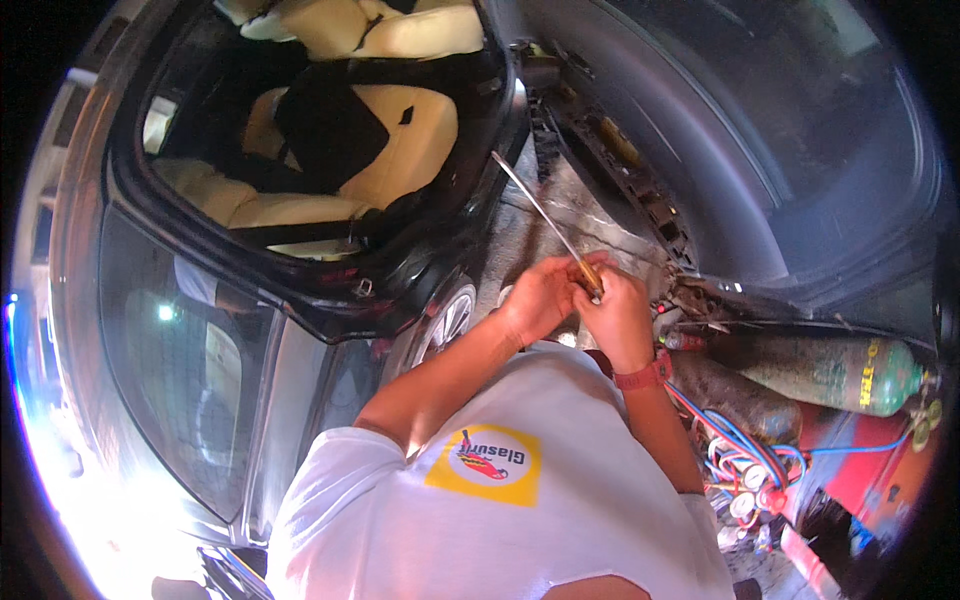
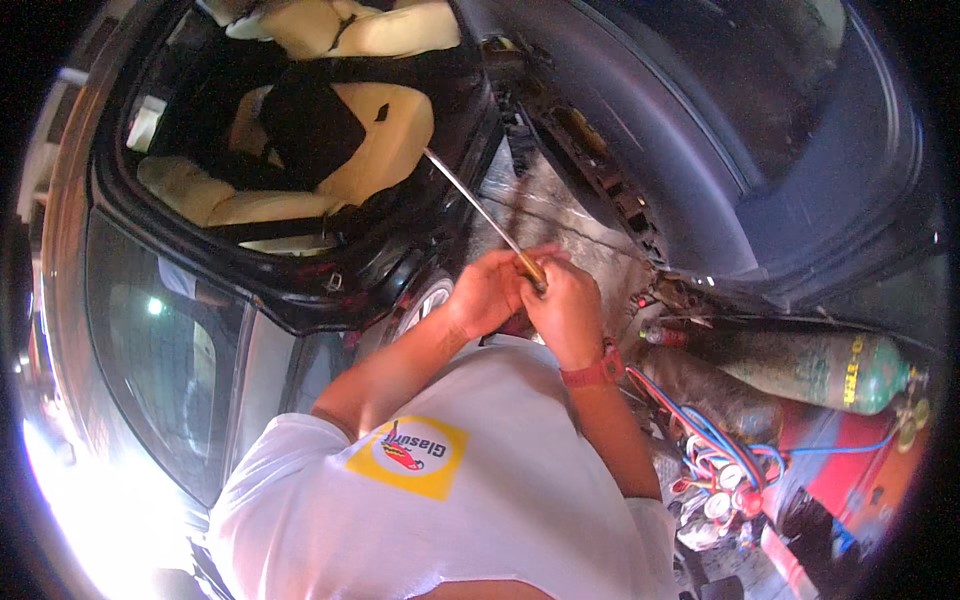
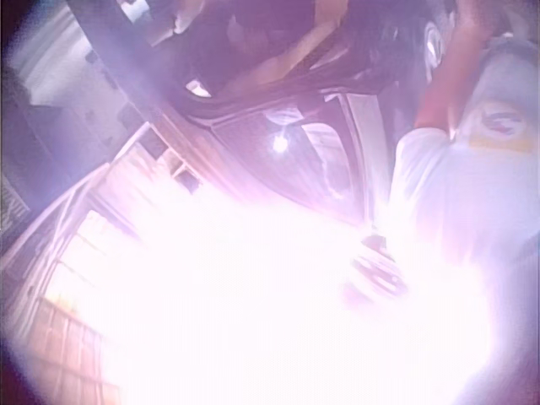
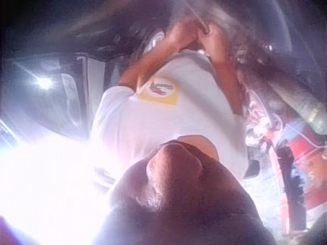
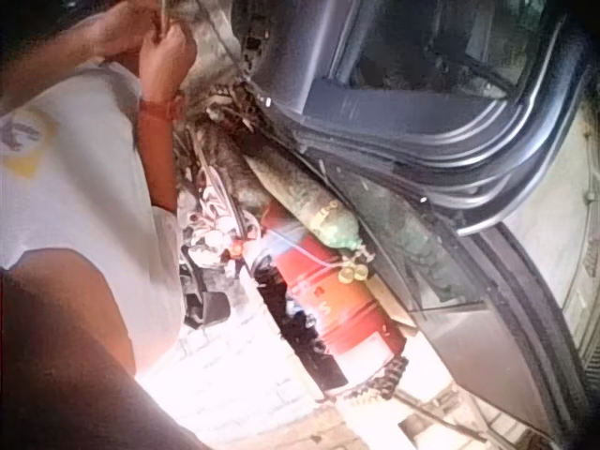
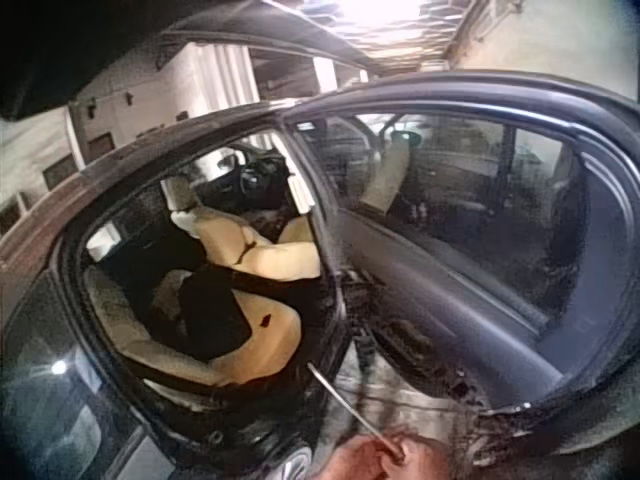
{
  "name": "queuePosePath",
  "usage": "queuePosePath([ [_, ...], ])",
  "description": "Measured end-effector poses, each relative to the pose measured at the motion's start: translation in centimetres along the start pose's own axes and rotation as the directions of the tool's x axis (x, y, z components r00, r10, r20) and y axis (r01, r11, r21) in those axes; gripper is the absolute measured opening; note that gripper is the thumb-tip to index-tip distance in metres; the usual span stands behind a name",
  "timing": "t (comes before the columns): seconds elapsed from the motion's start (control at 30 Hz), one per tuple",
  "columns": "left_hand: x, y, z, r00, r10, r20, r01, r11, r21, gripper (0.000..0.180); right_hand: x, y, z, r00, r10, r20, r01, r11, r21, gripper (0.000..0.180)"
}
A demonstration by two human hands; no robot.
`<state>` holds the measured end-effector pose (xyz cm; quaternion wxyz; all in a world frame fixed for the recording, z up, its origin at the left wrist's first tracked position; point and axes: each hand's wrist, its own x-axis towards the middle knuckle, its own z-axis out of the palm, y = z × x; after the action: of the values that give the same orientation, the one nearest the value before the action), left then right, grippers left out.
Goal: The person walks through a garage and enters a black car. Using a screwdriver, they pry and remove a dashboard panel near the glove compartment.
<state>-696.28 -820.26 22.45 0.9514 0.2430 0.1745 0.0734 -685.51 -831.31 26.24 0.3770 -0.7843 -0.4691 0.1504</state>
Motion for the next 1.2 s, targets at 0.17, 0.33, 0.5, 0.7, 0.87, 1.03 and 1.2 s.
queuePosePath([
  [0.17, 0.4, -1.6, -0.7, 0.999, -0.032, 0.004, 0.032, 0.999, -0.027, 0.056, -0.4, 0.5, -0.6, 0.997, 0.01, 0.076, -0.009, 1.0, -0.024, 0.021],
  [0.33, 1.3, -1.9, -0.5, 0.998, -0.058, -0.009, 0.058, 0.998, -0.032, 0.055, -0.5, 0.5, -2.0, 0.992, 0.038, 0.122, -0.028, 0.996, -0.079, 0.023],
  [0.5, 2.5, -2.1, -0.1, 0.993, -0.076, 0.092, 0.072, 0.996, 0.045, 0.057, -0.7, 0.6, -2.9, 0.997, -0.077, 0.014, 0.078, 0.993, -0.083, 0.021],
  [0.7, 3.7, -1.8, 0.7, 0.991, -0.134, -0.002, 0.134, 0.99, 0.05, 0.055, -0.3, 1.5, -3.4, 0.999, -0.031, 0.021, 0.033, 0.991, -0.132, 0.021],
  [0.87, 6.6, -1.0, -0.8, 0.984, -0.18, -0.006, 0.18, 0.983, 0.022, 0.051, 1.7, 1.8, -3.7, 0.999, 0.039, -0.003, -0.039, 0.999, 0.026, 0.023],
  [1.03, 10.0, 2.2, -2.4, 0.967, -0.233, -0.107, 0.234, 0.972, -0.001, 0.044, 5.4, 2.9, -3.7, 0.992, 0.124, 0.01, -0.124, 0.984, 0.129, 0.018],
  [1.2, 17.3, 5.5, -12.4, 0.909, -0.25, -0.333, 0.258, 0.966, -0.022, 0.035, 9.8, 3.6, -3.1, 0.955, 0.272, 0.119, -0.296, 0.904, 0.307, 0.014],
])
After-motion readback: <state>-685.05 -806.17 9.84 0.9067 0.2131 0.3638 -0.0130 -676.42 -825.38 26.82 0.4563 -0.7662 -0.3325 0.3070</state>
